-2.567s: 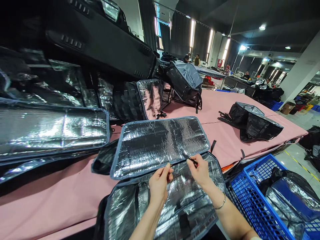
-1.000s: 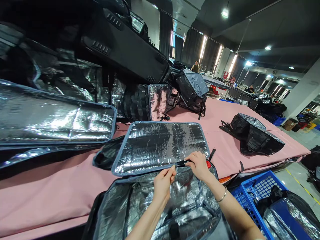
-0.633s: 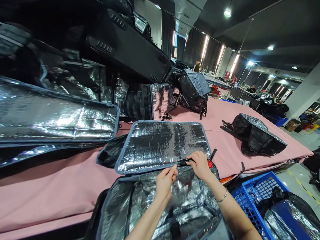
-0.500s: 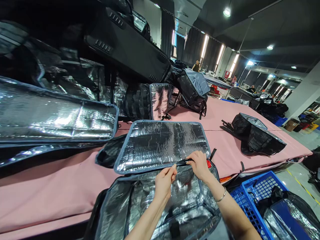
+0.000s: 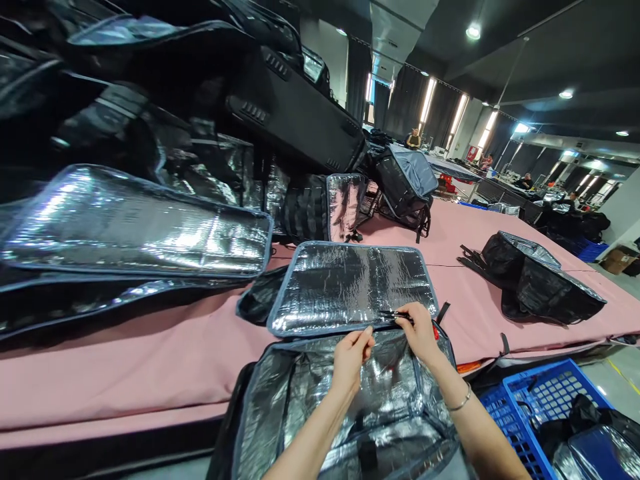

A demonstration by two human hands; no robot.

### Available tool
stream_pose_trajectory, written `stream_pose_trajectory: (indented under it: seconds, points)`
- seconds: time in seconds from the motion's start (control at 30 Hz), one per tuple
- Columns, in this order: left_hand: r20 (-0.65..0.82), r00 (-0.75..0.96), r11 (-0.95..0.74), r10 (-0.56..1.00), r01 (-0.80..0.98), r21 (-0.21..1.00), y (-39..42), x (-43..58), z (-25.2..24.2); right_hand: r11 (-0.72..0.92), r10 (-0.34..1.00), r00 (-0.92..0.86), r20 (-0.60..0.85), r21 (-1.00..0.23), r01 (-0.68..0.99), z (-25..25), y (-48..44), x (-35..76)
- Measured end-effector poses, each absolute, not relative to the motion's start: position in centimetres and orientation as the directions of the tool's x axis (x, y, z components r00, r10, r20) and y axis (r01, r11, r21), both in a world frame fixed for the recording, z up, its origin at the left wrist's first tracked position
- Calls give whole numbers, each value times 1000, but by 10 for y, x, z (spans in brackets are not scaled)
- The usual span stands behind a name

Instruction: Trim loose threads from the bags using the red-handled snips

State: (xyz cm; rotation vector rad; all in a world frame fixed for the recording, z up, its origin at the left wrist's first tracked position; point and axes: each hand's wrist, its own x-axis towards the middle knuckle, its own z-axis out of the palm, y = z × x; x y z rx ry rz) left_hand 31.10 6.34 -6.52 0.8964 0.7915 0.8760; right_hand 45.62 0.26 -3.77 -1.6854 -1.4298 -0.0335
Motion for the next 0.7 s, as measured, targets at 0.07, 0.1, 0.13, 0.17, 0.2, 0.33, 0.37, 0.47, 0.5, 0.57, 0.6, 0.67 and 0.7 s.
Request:
stream_pose_trajectory:
  seconds: [0.07,0.1,0.13,0.17,0.2,0.33,0.37,0.47,0.5,0.57,0.6,0.67,0.7]
  points:
    - [-212,452,355,866,-260,898,64,304,-61,114,754,372,542,-665,738,-37,2,461]
    - [-215,463,356,860,-242,903,65,299,-58,123,741,401,538,-696,707,-37,1,465]
    - [-216,466,351,858,-224,909,66,292,-55,122,726,438,530,-726,677,-37,0,471]
    - [-214,461,339,861,-208,917,67,284,-51,112,711,480,514,-756,644,-37,-2,477]
    - [-209,449,324,869,-198,925,69,273,-47,93,695,528,487,-790,607,-36,-4,485]
    - [-49,277,70,960,-67,995,90,219,-32,-28,622,697,356,-880,474,-34,-17,523]
    - [17,206,-21,978,18,1000,99,205,-29,-47,612,718,332,-890,453,-34,-19,531]
    - [112,33,-117,993,290,950,128,173,-26,-73,639,727,252,-920,384,-36,-23,547]
    - [95,24,-98,995,344,934,137,168,-27,-79,661,719,215,-932,353,-38,-22,549]
    - [26,89,-57,996,361,931,150,164,-34,-86,705,696,141,-956,281,-43,-17,549]
    - [-5,134,-40,991,332,943,154,165,-38,-88,722,684,104,-967,240,-46,-14,549]
    - [-53,203,2,978,244,970,159,168,-46,-88,745,666,39,-984,157,-52,-9,548]
    - [-82,212,37,974,207,978,160,169,-50,-86,753,658,14,-989,119,-55,-7,547]
